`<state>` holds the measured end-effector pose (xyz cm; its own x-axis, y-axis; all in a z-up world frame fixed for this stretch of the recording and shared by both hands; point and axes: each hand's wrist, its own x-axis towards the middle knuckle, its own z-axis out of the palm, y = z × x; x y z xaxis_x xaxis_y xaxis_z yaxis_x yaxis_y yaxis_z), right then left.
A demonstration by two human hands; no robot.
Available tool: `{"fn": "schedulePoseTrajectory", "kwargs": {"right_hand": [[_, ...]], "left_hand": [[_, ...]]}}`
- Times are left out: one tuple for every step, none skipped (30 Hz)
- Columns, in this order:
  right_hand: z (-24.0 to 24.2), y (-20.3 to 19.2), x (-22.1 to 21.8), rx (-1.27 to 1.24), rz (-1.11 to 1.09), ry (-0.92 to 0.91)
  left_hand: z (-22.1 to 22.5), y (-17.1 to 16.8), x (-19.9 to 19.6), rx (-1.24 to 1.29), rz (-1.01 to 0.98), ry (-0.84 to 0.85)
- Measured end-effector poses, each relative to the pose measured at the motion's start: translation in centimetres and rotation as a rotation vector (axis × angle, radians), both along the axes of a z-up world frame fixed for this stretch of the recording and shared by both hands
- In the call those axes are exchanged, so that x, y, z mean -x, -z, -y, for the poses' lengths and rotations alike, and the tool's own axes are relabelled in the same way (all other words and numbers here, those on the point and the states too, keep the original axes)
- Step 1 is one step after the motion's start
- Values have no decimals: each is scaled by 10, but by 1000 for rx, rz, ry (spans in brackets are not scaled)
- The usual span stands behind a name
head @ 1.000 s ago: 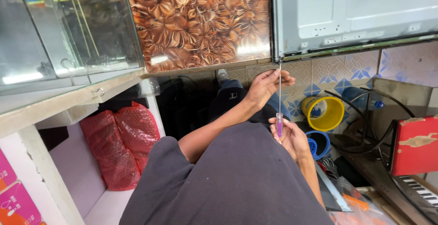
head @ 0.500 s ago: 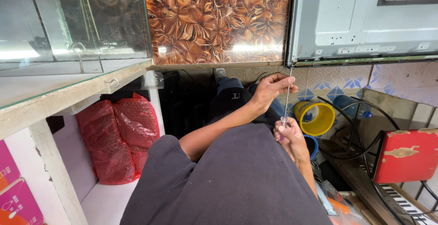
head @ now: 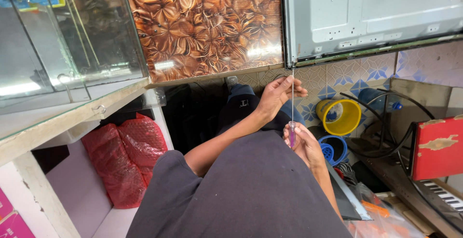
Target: The person unscrews internal components from the chassis of a disassembled television using a screwdriver and lifts the television frame to access different parts.
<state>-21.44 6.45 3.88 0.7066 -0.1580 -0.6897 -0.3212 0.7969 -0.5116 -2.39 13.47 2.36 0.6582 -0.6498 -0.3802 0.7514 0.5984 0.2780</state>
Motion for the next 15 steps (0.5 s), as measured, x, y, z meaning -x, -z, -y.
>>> {"fn": "schedulePoseTrajectory", "kwargs": {"right_hand": [[-1,-3,-2,0,2,9],[-3,-6,-3,37,8,7],[-4,-9,-5,75,14,4],[-5,-9,-5,76,17,13],[-5,-9,-6,76,18,7],[-5,-9,-7,76,19,1],[-4,-10,-7,79,22,8],[-3,-12,-8,13,32,-7],[-3,-12,-9,-53,45,-20],[-4,-15,-10,-49,51,-11],[-4,-17,-12,-56,42,-27],[-4,-20,-14,-62,33,-43],[-3,-17,-14,-59,35,-33],[-3,-14,-13,-32,15,-25],[-2,-11,-14,-3,-3,-18]], "left_hand": [[1,2,1,0,2,9],[2,4,2,-54,18,1],[3,6,2,-107,35,-9],[2,7,2,-107,39,-1],[2,7,1,-108,61,2],[1,8,0,-109,83,4],[0,6,0,-106,87,11],[0,4,0,-67,94,24],[-1,2,-2,-27,104,38],[-2,1,-2,-23,110,47],[-1,-1,-2,15,92,46],[-1,-3,-3,53,73,47],[-1,0,-2,56,75,56],[0,3,-1,44,53,45],[1,7,-2,33,34,33]]}}
